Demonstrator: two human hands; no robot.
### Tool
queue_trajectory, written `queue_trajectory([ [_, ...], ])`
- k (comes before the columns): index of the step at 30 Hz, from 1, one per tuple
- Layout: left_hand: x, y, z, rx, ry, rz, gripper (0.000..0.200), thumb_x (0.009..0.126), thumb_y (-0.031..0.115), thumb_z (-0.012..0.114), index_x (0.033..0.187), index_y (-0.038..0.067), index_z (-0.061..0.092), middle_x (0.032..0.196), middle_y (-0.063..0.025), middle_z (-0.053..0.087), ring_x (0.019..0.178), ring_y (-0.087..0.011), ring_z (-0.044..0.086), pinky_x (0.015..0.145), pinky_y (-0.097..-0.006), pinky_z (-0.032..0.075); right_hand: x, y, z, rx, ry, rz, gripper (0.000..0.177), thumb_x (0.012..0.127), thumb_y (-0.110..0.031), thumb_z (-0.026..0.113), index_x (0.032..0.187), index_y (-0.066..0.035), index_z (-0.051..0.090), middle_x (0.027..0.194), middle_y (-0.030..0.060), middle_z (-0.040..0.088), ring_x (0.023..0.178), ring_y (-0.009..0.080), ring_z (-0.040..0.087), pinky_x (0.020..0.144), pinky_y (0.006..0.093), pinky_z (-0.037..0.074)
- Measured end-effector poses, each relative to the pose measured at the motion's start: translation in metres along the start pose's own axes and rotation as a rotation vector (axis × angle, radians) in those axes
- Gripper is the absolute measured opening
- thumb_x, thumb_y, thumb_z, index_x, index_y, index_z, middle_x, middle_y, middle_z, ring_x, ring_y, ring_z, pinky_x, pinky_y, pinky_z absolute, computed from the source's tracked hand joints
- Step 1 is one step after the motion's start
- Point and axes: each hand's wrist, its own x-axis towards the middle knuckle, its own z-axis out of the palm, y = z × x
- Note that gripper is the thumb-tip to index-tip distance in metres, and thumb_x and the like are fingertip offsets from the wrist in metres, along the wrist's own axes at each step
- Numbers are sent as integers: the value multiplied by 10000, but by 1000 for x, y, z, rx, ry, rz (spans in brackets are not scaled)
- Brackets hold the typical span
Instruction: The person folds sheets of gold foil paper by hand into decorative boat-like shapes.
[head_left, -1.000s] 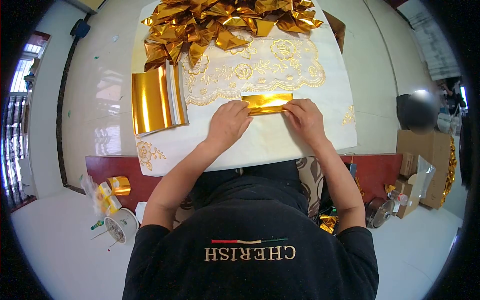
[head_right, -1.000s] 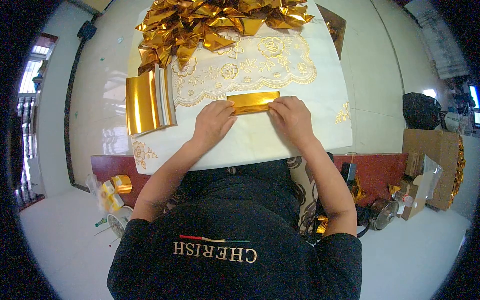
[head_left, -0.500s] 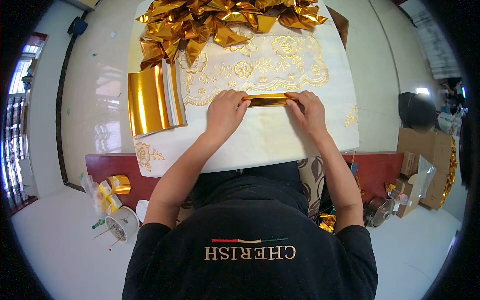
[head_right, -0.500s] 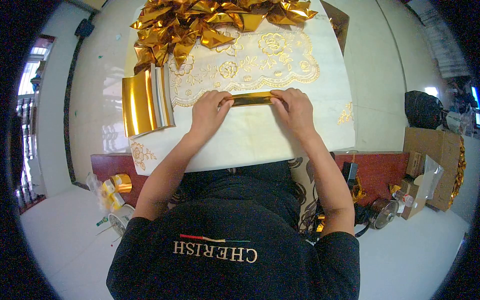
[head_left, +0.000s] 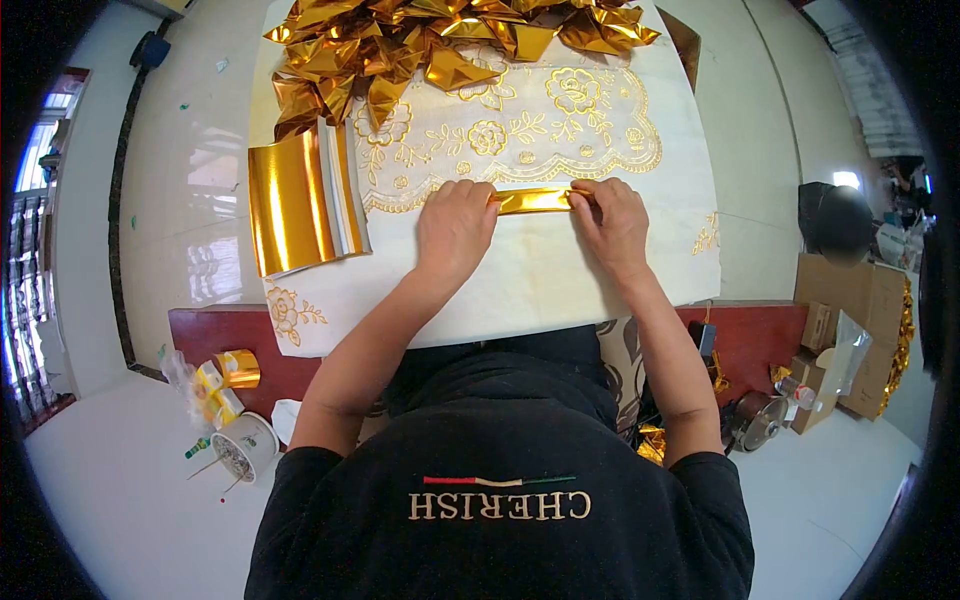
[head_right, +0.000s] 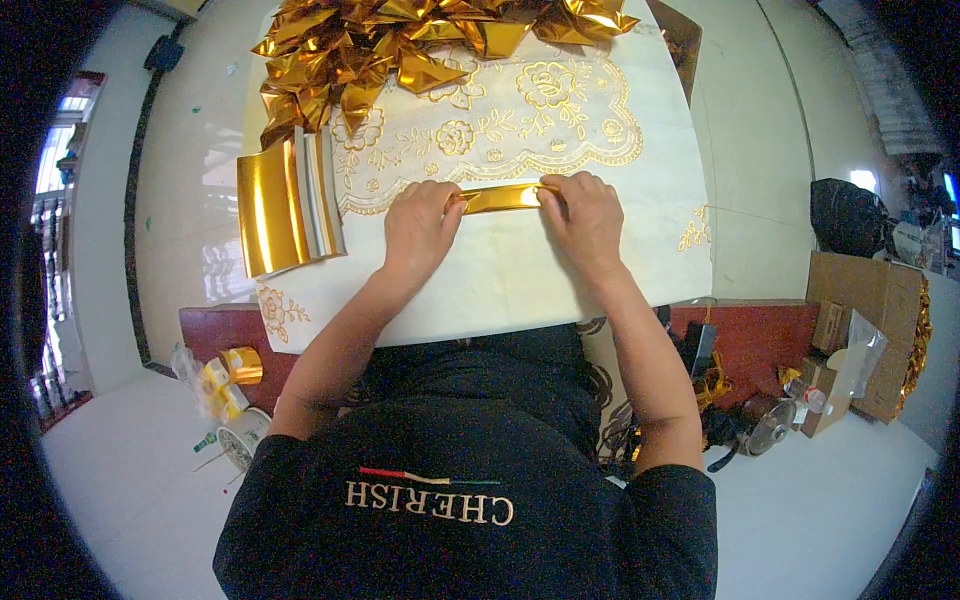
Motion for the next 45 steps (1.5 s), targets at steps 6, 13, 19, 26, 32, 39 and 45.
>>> queue_trajectory([
  [6,-1,2,3,47,21,12,123,843,144,710,928,69,663,850,-116,646,826,-314,611,745,-442,488,-1,1,4,-57,43,-60,163,838,-188,743,974,-112,695,810,70,603,756,270,594,684,407,445],
  [13,-5,12,5,218,-30,10,121,851,125,672,941,59,626,933,-104,602,913,-291,593,809,-434,477,-1,0,5,-73,77,-76,174,823,-183,755,973,-124,688,830,61,604,756,265,596,677,403,445],
  [19,-8,21,15,309,83,289,306,895,105,557,1171,0,637,1381,-206,526,1338,-367,458,1085,-485,390,0,-2,3,-85,54,-54,167,822,-176,753,963,-131,677,857,59,610,762,268,598,682,401,450],
  [26,-18,47,46,165,-254,273,721,944,440,587,1471,-20,412,1602,-184,291,1508,-331,220,1206,-537,204,-2,-2,5,-75,75,-57,158,825,-167,745,957,-125,670,866,57,608,761,268,597,672,406,448],
  [32,-17,49,40,178,-312,243,757,945,479,578,1508,16,375,1632,-154,241,1527,-294,174,1205,-565,169,-1,-4,5,-65,94,-52,171,821,-145,743,973,-112,671,927,60,627,786,268,610,679,403,458],
  [39,-19,47,44,191,-279,242,735,953,486,552,1509,35,387,1623,-146,264,1528,-280,181,1191,-606,149,-5,-6,5,-73,119,-84,195,830,-109,720,1018,-91,672,1058,84,651,898,290,629,760,418,494],
  [45,-17,49,44,240,-349,209,671,933,328,553,1518,48,380,1590,-147,339,1529,-283,187,1196,-601,139,-28,-32,4,41,-72,-204,457,910,-176,637,1341,-37,576,1394,169,544,1240,369,547,1057,470,436],
])
